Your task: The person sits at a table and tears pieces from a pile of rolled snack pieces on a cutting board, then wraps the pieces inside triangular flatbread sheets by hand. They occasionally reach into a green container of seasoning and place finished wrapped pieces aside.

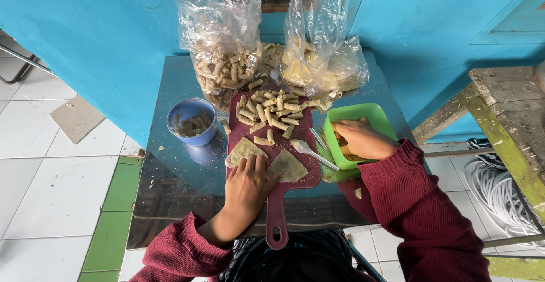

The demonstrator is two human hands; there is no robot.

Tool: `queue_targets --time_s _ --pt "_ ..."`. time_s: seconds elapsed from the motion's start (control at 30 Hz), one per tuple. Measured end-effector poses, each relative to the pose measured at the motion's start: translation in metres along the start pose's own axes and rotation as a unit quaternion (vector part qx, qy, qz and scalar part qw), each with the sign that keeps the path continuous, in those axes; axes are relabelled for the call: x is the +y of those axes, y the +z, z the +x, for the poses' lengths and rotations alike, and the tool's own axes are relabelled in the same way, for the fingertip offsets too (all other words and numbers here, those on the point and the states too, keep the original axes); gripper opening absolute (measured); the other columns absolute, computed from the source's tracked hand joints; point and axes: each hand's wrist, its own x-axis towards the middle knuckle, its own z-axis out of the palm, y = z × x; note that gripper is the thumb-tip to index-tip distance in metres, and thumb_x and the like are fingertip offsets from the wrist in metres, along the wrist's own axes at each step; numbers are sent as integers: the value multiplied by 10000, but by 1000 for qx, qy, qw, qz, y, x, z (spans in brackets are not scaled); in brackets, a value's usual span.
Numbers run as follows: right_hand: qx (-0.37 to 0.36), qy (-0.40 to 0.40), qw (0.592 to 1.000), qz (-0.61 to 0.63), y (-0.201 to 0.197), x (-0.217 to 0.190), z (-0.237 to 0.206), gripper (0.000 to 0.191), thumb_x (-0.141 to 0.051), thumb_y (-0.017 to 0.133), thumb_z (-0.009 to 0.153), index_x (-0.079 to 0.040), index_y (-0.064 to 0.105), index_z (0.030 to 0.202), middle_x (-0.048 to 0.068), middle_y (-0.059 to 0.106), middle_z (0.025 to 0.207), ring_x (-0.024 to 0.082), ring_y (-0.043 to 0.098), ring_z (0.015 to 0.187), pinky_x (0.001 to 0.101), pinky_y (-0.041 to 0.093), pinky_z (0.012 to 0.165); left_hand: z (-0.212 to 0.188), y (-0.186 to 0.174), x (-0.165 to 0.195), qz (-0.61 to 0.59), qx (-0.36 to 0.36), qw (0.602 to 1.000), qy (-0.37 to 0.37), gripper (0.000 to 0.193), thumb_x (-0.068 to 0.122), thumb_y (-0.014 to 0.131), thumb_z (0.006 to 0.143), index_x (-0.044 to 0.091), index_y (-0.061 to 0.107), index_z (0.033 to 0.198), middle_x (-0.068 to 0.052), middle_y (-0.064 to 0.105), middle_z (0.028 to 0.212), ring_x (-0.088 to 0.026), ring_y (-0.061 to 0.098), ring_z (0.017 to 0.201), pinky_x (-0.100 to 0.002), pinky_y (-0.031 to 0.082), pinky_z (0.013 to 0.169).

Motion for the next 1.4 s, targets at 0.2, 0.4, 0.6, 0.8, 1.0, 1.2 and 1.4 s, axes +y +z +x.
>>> queue_targets --time_s 0.2,0.4,0.6,0.8,1.0,1.2,1.4 --pt "29 26 999 4 -1 -1 3 373 -205 717 841 -95 690 1196 119 724 1006 301 660 1037 457 359 903 -1 1 0 -34 -27 999 -2 315 355 769 857 105 587 916 -63 610 867 -264 649 838 -393 560 663" --pt "43 15 999 2 -9 -9 4 370 -182 729 827 -78 719 1182 169 733 957 334 688 955 471 398 925 -1 8 0 -82 -22 996 -10 313 302 735 904 69 560 1017 -92 651 905 -313 673 866 -413 562 693" --pt "36 31 999 20 -17 -12 0 317 -220 735 843 -95 740 1134 144 744 933 317 694 949 467 400 953 0 6 -1 -106 -27 994 -28 219 214 672 931 71 564 1057 -85 655 945 -293 695 858 -399 574 644" --pt "72 30 996 51 -32 -9 -11 93 -206 707 840 -128 745 874 29 773 902 266 704 927 465 399 932 3 3 3 -43 -43 998 -20 154 243 682 937 125 618 1014 -59 632 928 -256 703 823 -389 581 600" --pt "107 48 993 29 -38 -6 -19 72 -184 717 830 -126 758 843 44 766 848 260 713 862 454 412 934 0 2 2 -105 -45 993 -15 200 235 698 904 112 612 1036 -75 635 951 -283 702 824 -396 581 607" --pt "118 54 990 54 -62 -19 -28 93 -197 717 854 -110 741 834 36 760 806 233 736 772 379 495 824 0 4 3 -134 -52 989 -30 231 206 698 916 83 593 1080 -103 654 968 -314 705 812 -413 580 621" --pt "152 45 985 75 -88 -44 -29 105 -184 732 882 -91 700 846 30 723 817 189 718 733 350 538 755 0 0 3 -182 -61 980 -52 322 233 721 904 68 552 1122 -110 679 979 -305 713 773 -409 574 614"
